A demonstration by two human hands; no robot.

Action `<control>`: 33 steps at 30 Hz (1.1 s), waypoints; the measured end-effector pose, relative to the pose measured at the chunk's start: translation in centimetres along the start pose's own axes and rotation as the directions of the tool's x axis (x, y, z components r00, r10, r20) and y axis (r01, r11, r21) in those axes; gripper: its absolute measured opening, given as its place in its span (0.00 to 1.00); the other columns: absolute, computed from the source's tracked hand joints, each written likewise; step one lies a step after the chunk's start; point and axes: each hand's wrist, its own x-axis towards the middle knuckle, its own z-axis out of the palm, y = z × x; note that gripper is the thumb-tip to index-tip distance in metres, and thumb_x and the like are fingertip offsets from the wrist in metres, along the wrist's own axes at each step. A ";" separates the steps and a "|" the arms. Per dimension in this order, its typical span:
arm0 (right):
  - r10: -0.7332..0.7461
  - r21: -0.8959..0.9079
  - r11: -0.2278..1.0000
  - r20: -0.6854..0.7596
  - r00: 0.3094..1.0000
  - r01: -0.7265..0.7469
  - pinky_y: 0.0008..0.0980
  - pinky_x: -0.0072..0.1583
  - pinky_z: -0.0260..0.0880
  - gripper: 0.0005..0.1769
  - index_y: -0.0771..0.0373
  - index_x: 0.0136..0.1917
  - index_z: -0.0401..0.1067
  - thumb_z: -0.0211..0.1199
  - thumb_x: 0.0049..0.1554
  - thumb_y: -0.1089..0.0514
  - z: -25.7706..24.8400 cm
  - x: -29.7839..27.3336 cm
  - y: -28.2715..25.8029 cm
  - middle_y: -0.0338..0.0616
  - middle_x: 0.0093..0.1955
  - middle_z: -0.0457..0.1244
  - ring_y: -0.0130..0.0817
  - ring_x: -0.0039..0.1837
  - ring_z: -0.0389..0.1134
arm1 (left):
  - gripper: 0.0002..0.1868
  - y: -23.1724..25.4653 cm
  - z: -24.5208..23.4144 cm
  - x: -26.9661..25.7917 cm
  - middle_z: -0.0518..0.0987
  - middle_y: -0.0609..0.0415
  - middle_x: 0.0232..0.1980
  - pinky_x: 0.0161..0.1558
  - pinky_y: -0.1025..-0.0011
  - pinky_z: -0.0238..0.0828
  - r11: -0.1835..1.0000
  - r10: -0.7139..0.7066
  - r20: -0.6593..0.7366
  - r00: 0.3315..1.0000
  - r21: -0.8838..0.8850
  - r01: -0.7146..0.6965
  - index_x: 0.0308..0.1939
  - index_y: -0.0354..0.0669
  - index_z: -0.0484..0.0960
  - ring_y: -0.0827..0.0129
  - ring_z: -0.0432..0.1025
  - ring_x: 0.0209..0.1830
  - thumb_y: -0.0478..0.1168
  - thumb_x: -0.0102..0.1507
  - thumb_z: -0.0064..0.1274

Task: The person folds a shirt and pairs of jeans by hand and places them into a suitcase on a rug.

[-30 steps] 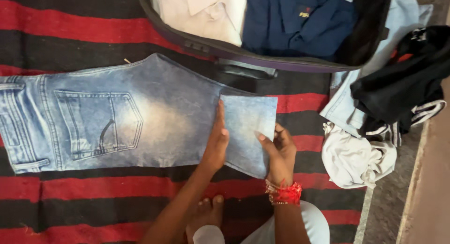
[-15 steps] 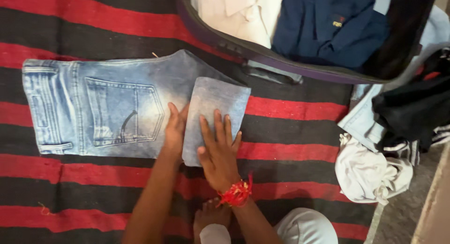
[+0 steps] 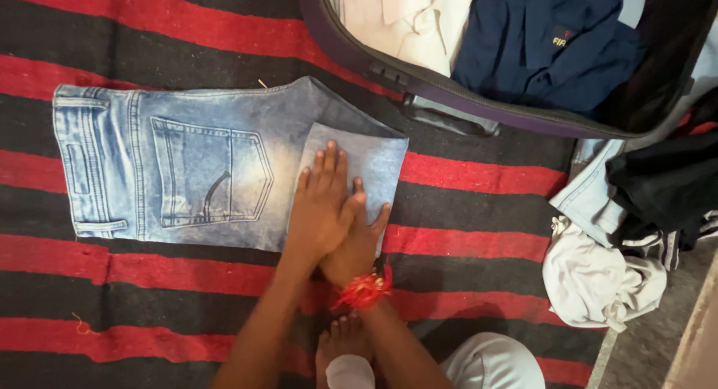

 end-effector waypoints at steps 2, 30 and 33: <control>-0.052 -0.005 0.999 -0.007 0.999 0.052 0.78 0.70 0.39 0.39 0.55 0.74 0.61 0.61 0.53 0.40 0.1 -0.7 1.4 0.51 0.81 0.49 0.56 0.82 0.45 | 0.41 -0.6 0.6 0.2 0.47 0.43 0.85 0.77 0.46 0.38 0.999 -0.033 0.011 0.999 -0.026 0.034 0.81 0.41 0.52 0.48 0.43 0.85 0.60 0.70 0.38; 0.691 0.937 0.018 0.241 0.682 -0.350 0.27 0.54 0.69 0.26 0.66 0.66 0.65 0.53 0.55 0.59 -18.3 -8.4 14.9 0.42 0.52 0.66 0.30 0.51 0.67 | 0.55 21.8 3.5 -3.0 0.38 0.24 0.84 0.74 0.34 0.24 0.935 -0.019 0.164 0.986 -0.346 0.076 0.79 0.22 0.43 0.36 0.32 0.86 0.70 0.69 0.33; 0.705 0.928 0.117 0.174 0.688 -0.354 0.27 0.60 0.65 0.22 0.72 0.65 0.67 0.54 0.58 0.63 -18.7 -7.6 14.6 0.44 0.55 0.65 0.30 0.56 0.65 | 0.56 19.7 7.8 -1.8 0.35 0.29 0.85 0.76 0.36 0.22 0.766 -0.031 0.224 0.974 -0.620 0.168 0.81 0.28 0.38 0.40 0.30 0.86 0.72 0.67 0.26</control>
